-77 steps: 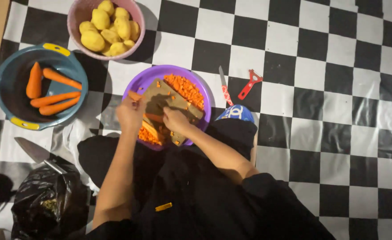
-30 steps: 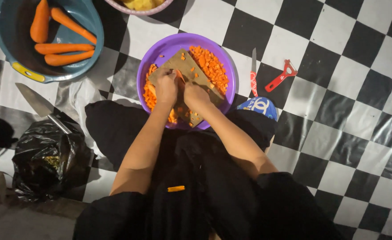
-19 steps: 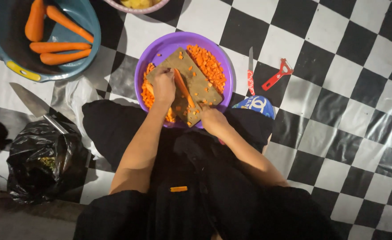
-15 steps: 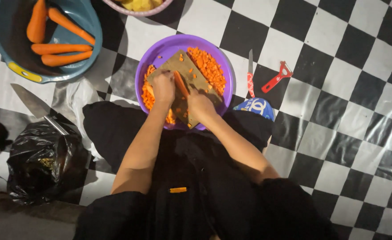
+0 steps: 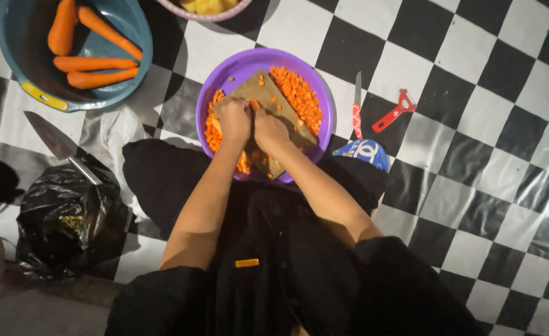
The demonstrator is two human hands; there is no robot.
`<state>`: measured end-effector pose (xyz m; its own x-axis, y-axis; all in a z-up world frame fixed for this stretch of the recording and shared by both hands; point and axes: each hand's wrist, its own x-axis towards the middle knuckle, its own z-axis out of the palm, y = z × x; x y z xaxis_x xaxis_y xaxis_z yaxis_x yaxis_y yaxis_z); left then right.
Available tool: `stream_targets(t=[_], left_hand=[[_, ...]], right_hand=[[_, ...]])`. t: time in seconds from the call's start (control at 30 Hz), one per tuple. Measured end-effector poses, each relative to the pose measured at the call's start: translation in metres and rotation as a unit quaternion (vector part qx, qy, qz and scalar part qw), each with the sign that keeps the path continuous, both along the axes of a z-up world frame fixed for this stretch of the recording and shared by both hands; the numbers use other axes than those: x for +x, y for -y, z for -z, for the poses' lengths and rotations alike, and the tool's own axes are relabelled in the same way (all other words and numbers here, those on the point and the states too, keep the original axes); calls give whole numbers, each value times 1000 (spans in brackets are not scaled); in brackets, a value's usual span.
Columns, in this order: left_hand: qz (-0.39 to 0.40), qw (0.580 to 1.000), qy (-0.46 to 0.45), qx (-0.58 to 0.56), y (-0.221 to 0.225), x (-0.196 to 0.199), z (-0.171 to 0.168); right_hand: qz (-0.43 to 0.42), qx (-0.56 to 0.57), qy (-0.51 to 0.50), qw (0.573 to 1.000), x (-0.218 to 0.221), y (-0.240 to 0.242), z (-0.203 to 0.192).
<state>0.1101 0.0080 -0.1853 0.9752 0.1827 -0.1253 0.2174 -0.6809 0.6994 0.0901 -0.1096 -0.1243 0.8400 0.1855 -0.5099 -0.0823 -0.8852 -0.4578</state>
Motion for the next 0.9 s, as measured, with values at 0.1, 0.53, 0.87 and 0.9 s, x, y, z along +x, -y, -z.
stream_targets(t=[0.1, 0.53, 0.87, 0.9], left_hand=[[57, 990, 49, 122, -2, -2, 27], [41, 993, 112, 17, -21, -9, 13], [91, 979, -133, 123, -31, -44, -29], [90, 981, -117, 125, -33, -37, -20]], right_hand=[[-21, -43, -6, 999, -27, 14, 9], [-28, -69, 18, 997, -128, 84, -3], [-23, -5, -1, 1000, -104, 42, 36], [-22, -5, 16, 1000, -95, 28, 7]])
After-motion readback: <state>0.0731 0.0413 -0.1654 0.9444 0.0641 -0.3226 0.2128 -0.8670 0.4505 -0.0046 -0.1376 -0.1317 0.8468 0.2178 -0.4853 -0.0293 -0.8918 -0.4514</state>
